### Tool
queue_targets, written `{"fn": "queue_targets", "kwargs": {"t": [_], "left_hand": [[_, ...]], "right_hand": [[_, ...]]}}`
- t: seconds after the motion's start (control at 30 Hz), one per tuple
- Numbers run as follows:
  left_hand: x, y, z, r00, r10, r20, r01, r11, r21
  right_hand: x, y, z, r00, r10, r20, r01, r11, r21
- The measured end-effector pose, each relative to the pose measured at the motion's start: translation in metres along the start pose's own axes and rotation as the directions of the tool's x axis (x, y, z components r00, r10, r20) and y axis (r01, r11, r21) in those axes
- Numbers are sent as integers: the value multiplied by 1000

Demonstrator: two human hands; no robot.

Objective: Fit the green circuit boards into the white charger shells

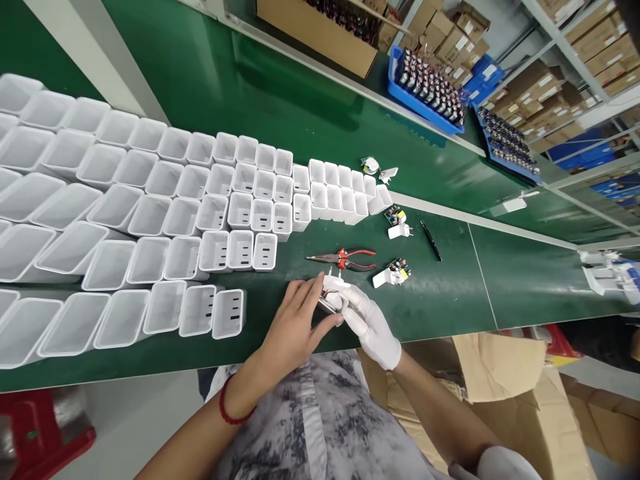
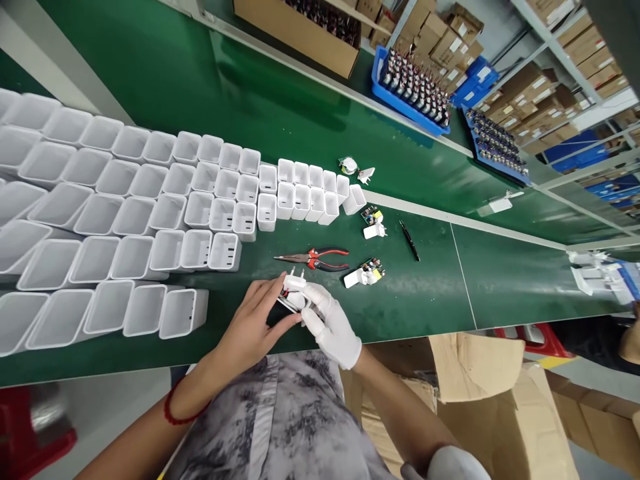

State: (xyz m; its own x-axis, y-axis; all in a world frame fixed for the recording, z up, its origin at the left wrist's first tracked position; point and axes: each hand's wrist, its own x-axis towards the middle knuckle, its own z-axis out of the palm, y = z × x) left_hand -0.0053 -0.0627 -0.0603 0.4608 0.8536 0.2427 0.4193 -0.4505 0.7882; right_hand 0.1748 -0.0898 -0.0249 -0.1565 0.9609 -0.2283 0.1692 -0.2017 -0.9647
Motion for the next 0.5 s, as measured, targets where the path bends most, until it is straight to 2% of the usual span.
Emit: {"fn": "queue_targets", "kwargs": {"t": [0.13,0.23,0.3,0.4,0.5], "left_hand": [[15,22,-6,998,-13,54,15,999,-36],[31,40,-9,996,-20,90,36,984,-175],[39,49,-8,995,-82,64,97,949,-301],[47,57,-5,978,-207,-8,173,840,-514],[55,61,3,966,-257,-39,176,754,-633]], "right_hand": [[7,7,-11,989,-106,103,108,994,-6],[10,12,-16,992,-121,25,122,992,-34],[10,11,-21,996,-20,-85,21,1000,18],[12,7,-31,968,176,-181,-144,974,177],[18,1,-41,961,210,-182,-138,929,343]]}}
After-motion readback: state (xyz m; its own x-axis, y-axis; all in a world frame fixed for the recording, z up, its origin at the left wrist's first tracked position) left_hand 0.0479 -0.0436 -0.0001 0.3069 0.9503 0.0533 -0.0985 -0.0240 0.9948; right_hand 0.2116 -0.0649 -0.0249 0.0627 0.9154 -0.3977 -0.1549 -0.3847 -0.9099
